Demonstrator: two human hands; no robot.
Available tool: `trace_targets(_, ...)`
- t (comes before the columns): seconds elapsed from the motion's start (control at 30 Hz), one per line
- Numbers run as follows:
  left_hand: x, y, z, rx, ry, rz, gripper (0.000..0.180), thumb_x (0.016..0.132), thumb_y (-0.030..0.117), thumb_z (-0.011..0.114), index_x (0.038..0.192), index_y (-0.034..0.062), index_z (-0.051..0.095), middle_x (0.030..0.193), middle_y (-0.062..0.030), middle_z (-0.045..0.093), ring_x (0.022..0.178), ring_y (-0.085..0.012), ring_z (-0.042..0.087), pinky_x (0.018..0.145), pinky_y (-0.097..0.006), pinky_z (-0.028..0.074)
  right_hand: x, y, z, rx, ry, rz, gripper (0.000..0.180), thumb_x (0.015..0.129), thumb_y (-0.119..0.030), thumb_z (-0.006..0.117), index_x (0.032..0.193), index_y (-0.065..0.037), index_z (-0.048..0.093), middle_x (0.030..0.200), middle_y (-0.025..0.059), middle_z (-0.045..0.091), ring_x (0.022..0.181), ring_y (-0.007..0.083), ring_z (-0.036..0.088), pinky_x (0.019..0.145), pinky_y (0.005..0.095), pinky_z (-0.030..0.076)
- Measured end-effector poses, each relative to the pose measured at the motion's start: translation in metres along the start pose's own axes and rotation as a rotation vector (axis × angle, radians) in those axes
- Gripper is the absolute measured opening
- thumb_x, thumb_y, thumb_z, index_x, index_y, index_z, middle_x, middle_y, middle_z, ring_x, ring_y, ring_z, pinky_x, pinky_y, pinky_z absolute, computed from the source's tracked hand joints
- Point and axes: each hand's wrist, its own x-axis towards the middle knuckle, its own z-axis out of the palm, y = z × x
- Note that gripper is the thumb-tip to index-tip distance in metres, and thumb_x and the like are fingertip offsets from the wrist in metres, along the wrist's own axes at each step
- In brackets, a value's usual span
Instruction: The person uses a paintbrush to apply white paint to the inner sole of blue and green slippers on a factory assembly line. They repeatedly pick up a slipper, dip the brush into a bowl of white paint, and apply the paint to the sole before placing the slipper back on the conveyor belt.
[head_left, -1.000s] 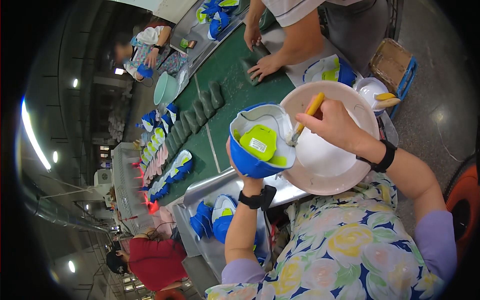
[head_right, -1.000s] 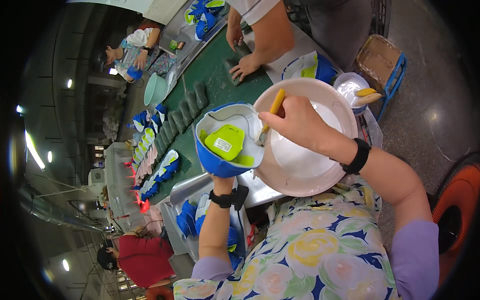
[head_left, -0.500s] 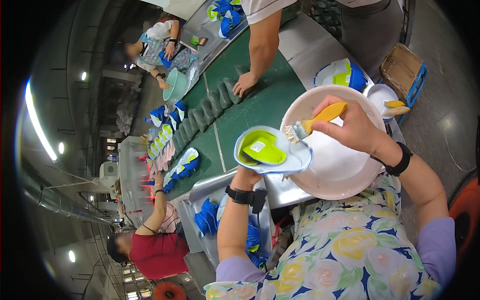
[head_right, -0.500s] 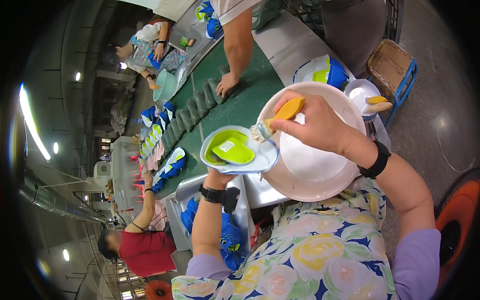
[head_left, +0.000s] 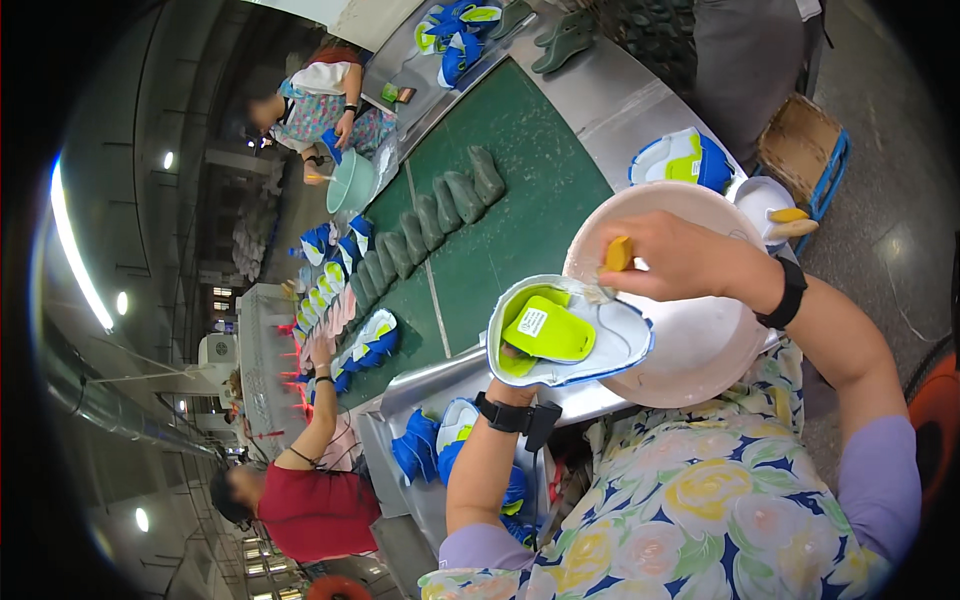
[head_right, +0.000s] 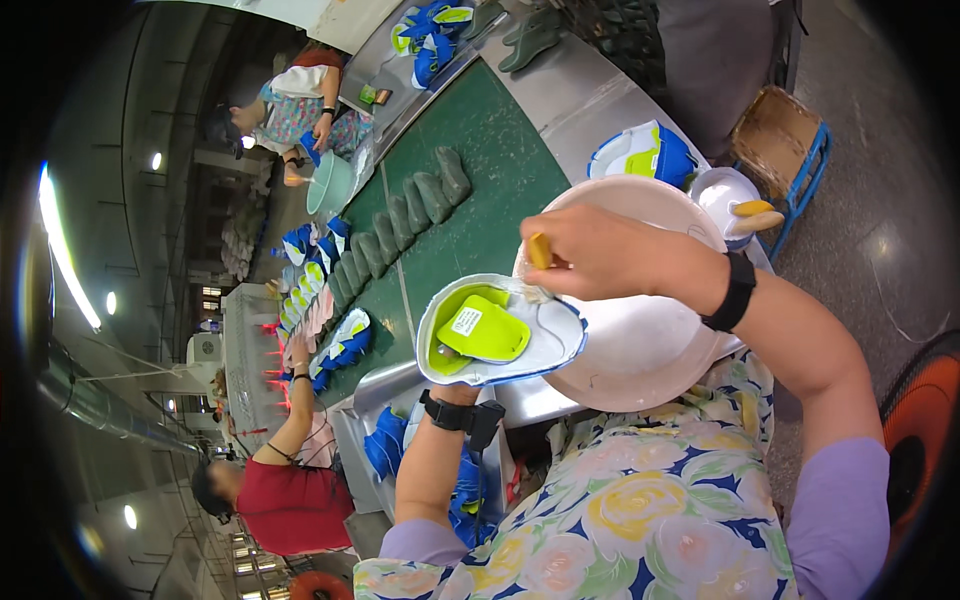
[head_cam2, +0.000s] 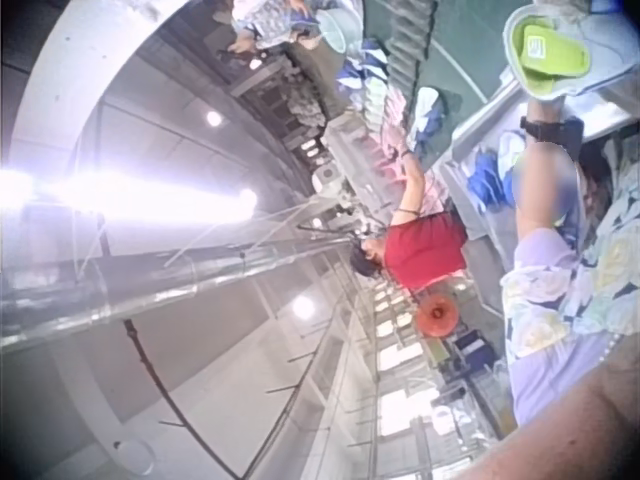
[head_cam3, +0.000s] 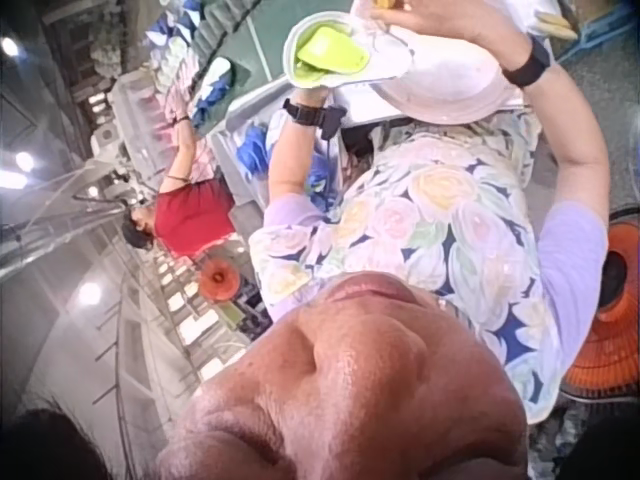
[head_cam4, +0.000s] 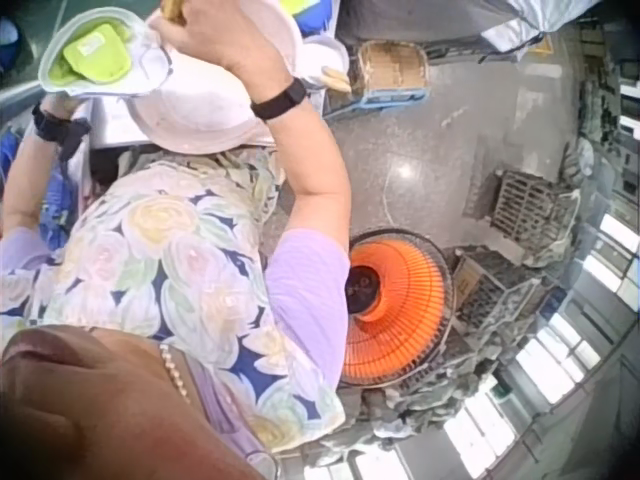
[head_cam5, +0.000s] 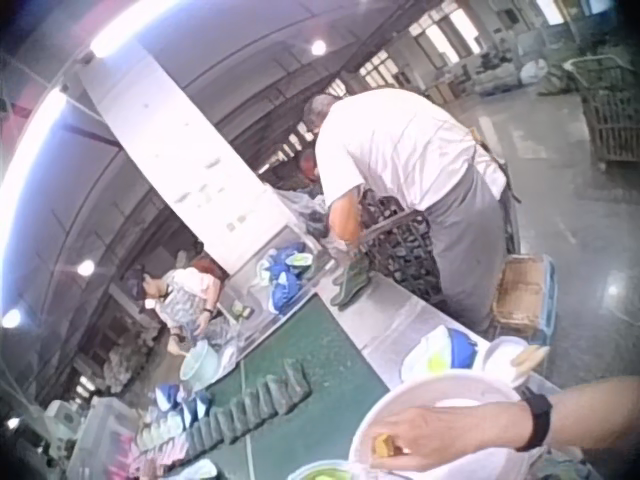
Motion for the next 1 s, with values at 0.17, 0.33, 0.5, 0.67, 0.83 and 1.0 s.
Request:
trace_targets(0.17,0.000,0.010,0.000,0.193,0.115,-0.093,0.041,0.096,0.030,0.060,0.130,0.0076,0.055,0.120,-0.0117,0.065,0.106,-0.0250,0.067,0.090,-0.043,0.058,-0.008,-0.007,-0.018,-0.144,0.066,0.012,0.017,0.086,-0.015,0.070,0.092,-0.004,0.058,0.080,0.0150,0.063,0.073,0.0338,0.063,0.067,0.0397,0.049)
trace_targets(0.33,0.000,0.012,0.003,0.158,0.109,-0.005,0.037,0.098,0.027,0.056,0.129,0.0075,0.055,0.118,-0.0114,0.066,0.103,-0.0238,0.068,0.089,-0.041,0.058,0.009,-0.014,-0.002,-0.047,0.056,-0.238,0.014,0.087,-0.011,0.068,0.094,-0.004,0.057,0.088,0.0135,0.063,0.078,0.0337,0.062,0.070,0.0394,0.049)
trace_targets(0.5,-0.007,0.020,-0.013,0.118,0.193,0.047,0.036,0.100,0.026,0.052,0.129,0.0053,0.054,0.118,-0.0139,0.065,0.100,-0.0269,0.069,0.089,-0.043,0.058,-0.004,-0.012,-0.013,-0.293,-0.172,-0.076,0.016,0.087,-0.012,0.069,0.094,-0.005,0.057,0.086,0.0135,0.063,0.077,0.0338,0.062,0.069,0.0391,0.049)
trace_targets(0.67,0.001,0.027,-0.050,0.202,0.074,0.049,0.035,0.102,0.023,0.051,0.132,0.0042,0.054,0.122,-0.0120,0.064,0.106,-0.0270,0.066,0.092,-0.045,0.056,0.025,-0.028,0.014,-0.051,0.123,-0.025,0.016,0.086,-0.011,0.071,0.093,-0.003,0.059,0.086,0.0146,0.064,0.079,0.0328,0.063,0.070,0.0383,0.049)
trace_targets(0.83,-0.026,0.069,-0.162,0.873,0.350,0.391,0.049,0.087,0.002,0.063,0.134,0.0119,0.052,0.125,-0.0094,0.061,0.107,-0.0259,0.063,0.092,-0.040,0.054,0.030,-0.012,0.025,-0.139,0.102,0.128,0.019,0.088,-0.013,0.069,0.097,0.001,0.060,0.086,0.0152,0.065,0.078,0.0279,0.064,0.071,0.0343,0.048)
trace_targets(1.0,-0.051,0.133,-0.280,0.389,0.710,0.395,0.044,0.097,-0.002,0.046,0.135,0.0157,0.033,0.107,-0.0145,0.062,0.084,-0.0256,0.067,0.064,-0.037,0.060,0.015,0.020,0.041,0.204,0.154,0.424,0.017,0.095,-0.014,0.062,0.104,0.000,0.057,0.091,0.0080,0.062,0.080,0.0169,0.063,0.072,0.0285,0.050)
